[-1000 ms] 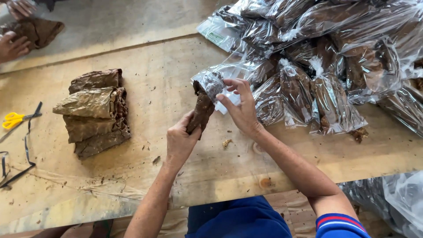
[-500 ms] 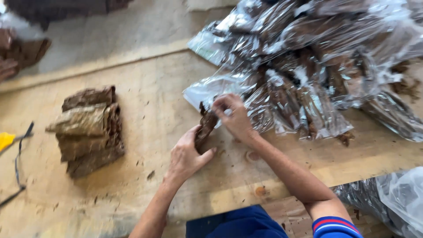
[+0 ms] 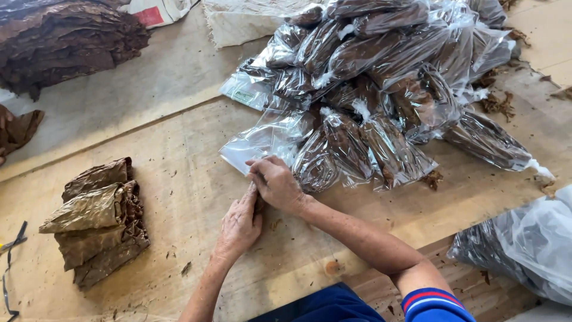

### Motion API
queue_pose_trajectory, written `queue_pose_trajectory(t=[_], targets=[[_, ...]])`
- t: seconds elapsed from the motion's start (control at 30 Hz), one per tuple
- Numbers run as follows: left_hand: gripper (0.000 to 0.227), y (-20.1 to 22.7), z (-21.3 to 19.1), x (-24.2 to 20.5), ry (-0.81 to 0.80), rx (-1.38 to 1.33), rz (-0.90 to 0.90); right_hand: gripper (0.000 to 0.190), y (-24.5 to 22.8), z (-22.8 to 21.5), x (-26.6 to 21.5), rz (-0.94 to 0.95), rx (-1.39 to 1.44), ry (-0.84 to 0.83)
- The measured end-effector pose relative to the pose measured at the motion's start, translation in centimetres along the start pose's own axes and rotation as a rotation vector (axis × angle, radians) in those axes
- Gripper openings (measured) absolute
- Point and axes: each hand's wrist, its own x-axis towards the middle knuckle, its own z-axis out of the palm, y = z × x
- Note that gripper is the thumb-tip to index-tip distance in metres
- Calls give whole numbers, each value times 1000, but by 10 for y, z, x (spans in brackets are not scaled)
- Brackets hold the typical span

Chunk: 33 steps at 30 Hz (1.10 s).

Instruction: The person places dried brown leaves into clear plastic bags, seals them, and stacks them on the table. The person repeats this process for multiple leaf bundles.

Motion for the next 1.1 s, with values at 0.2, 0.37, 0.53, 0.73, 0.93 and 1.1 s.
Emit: queue_pose_trajectory(t=[0.2, 0.37, 0.53, 0.73, 0.93, 1.1], targets=[[41, -42, 52, 27, 17, -6, -64, 9, -18, 12, -17, -348, 57, -60], [39, -31, 24, 22, 130, -397, -98, 18, -50, -16, -8, -590, 68, -87], [20, -15, -20, -4, 383, -1199, -199, 36, -30, -9, -2, -488, 2, -60], [17, -16, -6, -2, 503, -1562, -206, 15, -4, -14, 4, -289, -76, -65], [12, -40, -1, 7, 648, -1843, -243, 16, -37, -3, -18, -536, 21, -104], [12, -23, -22, -3, 696, -1822, -235, 14, -47, -7, -14, -490, 113, -98]])
